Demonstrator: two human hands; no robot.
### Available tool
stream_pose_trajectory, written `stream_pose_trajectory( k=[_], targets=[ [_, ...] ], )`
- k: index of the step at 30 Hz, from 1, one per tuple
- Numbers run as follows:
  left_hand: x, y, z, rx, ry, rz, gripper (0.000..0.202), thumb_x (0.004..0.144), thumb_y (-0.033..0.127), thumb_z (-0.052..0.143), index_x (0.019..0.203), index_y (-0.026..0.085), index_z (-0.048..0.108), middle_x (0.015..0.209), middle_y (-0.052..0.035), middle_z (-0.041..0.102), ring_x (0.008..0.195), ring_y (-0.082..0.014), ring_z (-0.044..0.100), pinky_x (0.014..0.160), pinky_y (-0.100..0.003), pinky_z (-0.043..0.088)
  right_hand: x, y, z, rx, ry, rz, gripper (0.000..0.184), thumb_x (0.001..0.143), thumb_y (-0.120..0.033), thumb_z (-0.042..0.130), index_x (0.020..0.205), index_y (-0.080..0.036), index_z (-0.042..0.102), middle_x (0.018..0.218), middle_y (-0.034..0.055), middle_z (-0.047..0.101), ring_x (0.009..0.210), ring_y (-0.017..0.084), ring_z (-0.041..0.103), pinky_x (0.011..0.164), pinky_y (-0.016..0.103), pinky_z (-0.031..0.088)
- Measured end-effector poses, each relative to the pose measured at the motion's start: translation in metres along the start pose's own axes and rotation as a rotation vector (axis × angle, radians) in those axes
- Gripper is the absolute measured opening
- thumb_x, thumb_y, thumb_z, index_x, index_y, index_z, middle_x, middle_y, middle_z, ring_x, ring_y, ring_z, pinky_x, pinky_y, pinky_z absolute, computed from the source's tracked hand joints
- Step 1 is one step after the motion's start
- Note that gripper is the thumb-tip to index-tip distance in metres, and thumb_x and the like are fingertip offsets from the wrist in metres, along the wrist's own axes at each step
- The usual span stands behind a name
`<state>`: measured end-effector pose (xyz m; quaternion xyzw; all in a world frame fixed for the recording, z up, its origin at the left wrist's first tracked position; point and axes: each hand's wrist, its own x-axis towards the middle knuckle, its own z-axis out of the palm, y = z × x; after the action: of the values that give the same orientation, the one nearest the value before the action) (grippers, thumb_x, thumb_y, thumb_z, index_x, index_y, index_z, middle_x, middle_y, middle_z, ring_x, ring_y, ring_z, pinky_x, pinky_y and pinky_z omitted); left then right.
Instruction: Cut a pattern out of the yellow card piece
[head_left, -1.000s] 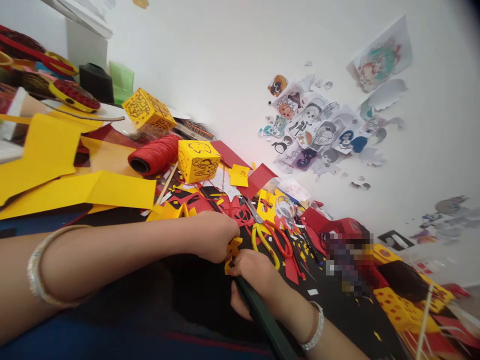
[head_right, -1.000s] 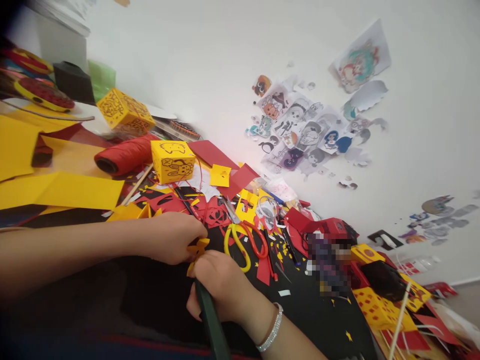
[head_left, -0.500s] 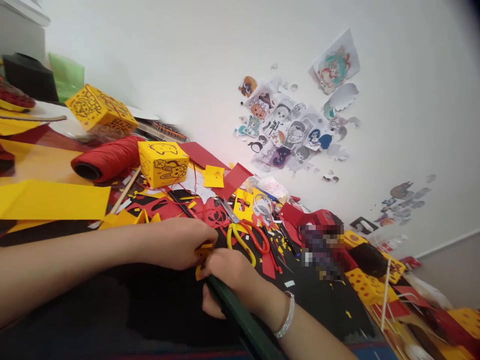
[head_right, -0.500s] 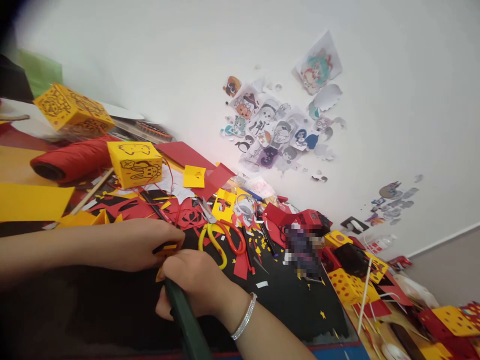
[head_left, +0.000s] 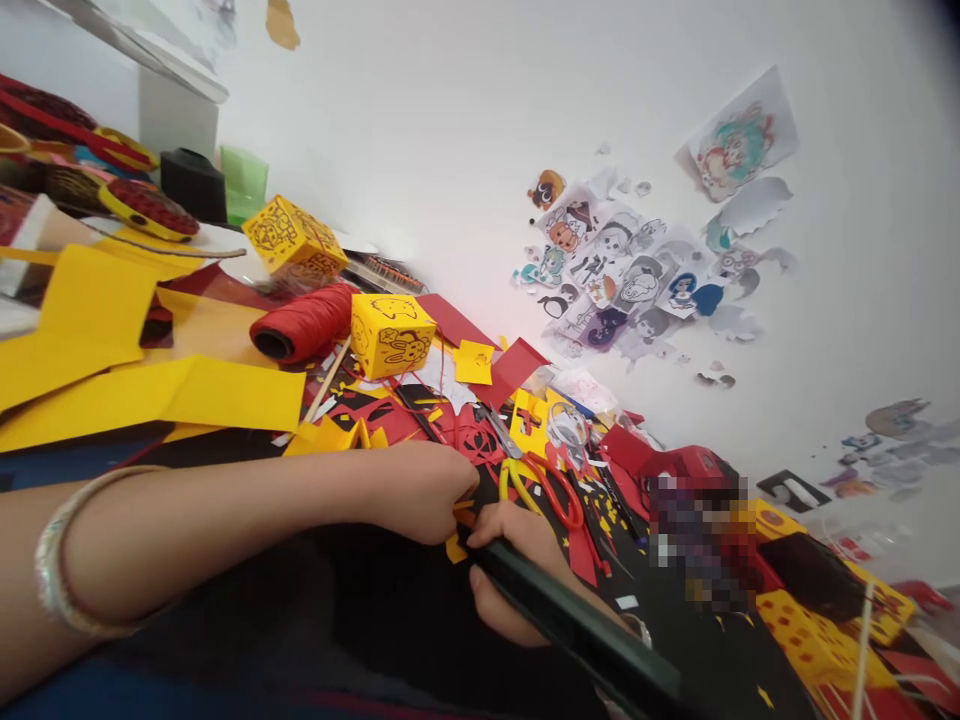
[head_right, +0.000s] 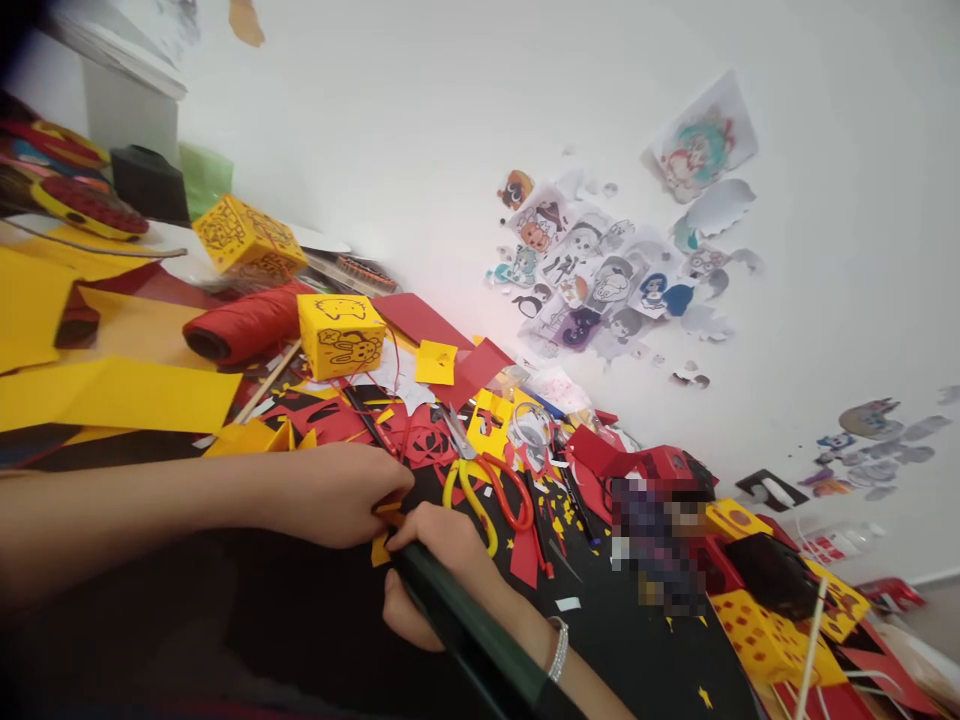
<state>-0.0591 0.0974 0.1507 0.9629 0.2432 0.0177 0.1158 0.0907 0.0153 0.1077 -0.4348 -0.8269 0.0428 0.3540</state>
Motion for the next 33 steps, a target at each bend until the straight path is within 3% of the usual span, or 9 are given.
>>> stream_pose_trajectory(
  k=[3,8,13,22,28,33],
  targets=[
    [0.000,0.001,0.001,-0.002,0.026,-0.017,0.013,0.060,0.020,0.049,0.066,0.020,0.061,0.067,-0.0057,0.068,0.057,-0.0193,0.062,0.039,-0.022,0.033,-0.002,-0.005,0.000,-0.048,0.037,0.085,0.022,0.055,-0.012,0.043,0.074,-0.023,0.046,0.062,-0.0019,0.054,0.052,0.013,0.052,0.050,0.022,0.042],
    [-0.002,0.000,0.000,-0.001,0.045,-0.022,0.014,0.059,0.023,0.048,0.062,0.020,0.062,0.061,-0.0054,0.067,0.053,-0.0200,0.061,0.036,-0.023,0.029,-0.002,-0.004,0.007,-0.039,0.046,0.093,0.022,0.053,-0.011,0.043,0.071,-0.023,0.045,0.055,-0.0044,0.052,0.045,0.011,0.047,0.044,0.021,0.037],
    [0.000,-0.002,-0.001,0.011,0.022,0.005,0.015,0.060,0.024,0.048,0.060,0.020,0.063,0.060,-0.0050,0.067,0.051,-0.0193,0.059,0.036,-0.023,0.029,0.000,-0.004,0.006,-0.070,0.020,0.167,0.020,0.057,-0.011,0.044,0.073,-0.022,0.045,0.061,-0.0033,0.054,0.051,0.012,0.052,0.047,0.020,0.039],
    [0.001,-0.003,0.003,0.042,0.018,0.025,0.018,0.062,0.023,0.048,0.063,0.018,0.065,0.060,-0.0066,0.067,0.049,-0.0187,0.057,0.037,-0.023,0.030,0.005,-0.007,0.008,-0.028,-0.015,0.096,0.021,0.056,-0.011,0.043,0.074,-0.023,0.042,0.057,-0.0021,0.055,0.044,0.012,0.051,0.044,0.022,0.040],
    [-0.003,0.002,0.002,0.013,0.100,0.013,0.017,0.062,0.017,0.049,0.063,0.017,0.067,0.057,-0.0050,0.066,0.044,-0.0148,0.052,0.036,-0.021,0.027,0.004,-0.013,0.010,-0.159,-0.014,0.149,0.015,0.058,-0.015,0.043,0.071,-0.023,0.041,0.053,-0.0030,0.053,0.042,0.013,0.051,0.043,0.022,0.040],
    [-0.003,0.005,0.003,-0.019,0.065,-0.035,0.017,0.061,0.020,0.053,0.067,0.016,0.068,0.061,-0.0080,0.067,0.049,-0.0173,0.055,0.042,-0.024,0.034,-0.003,-0.011,0.015,-0.221,0.005,0.139,0.013,0.059,-0.018,0.044,0.071,-0.022,0.042,0.057,-0.0020,0.055,0.047,0.014,0.054,0.046,0.022,0.041]
  ],
)
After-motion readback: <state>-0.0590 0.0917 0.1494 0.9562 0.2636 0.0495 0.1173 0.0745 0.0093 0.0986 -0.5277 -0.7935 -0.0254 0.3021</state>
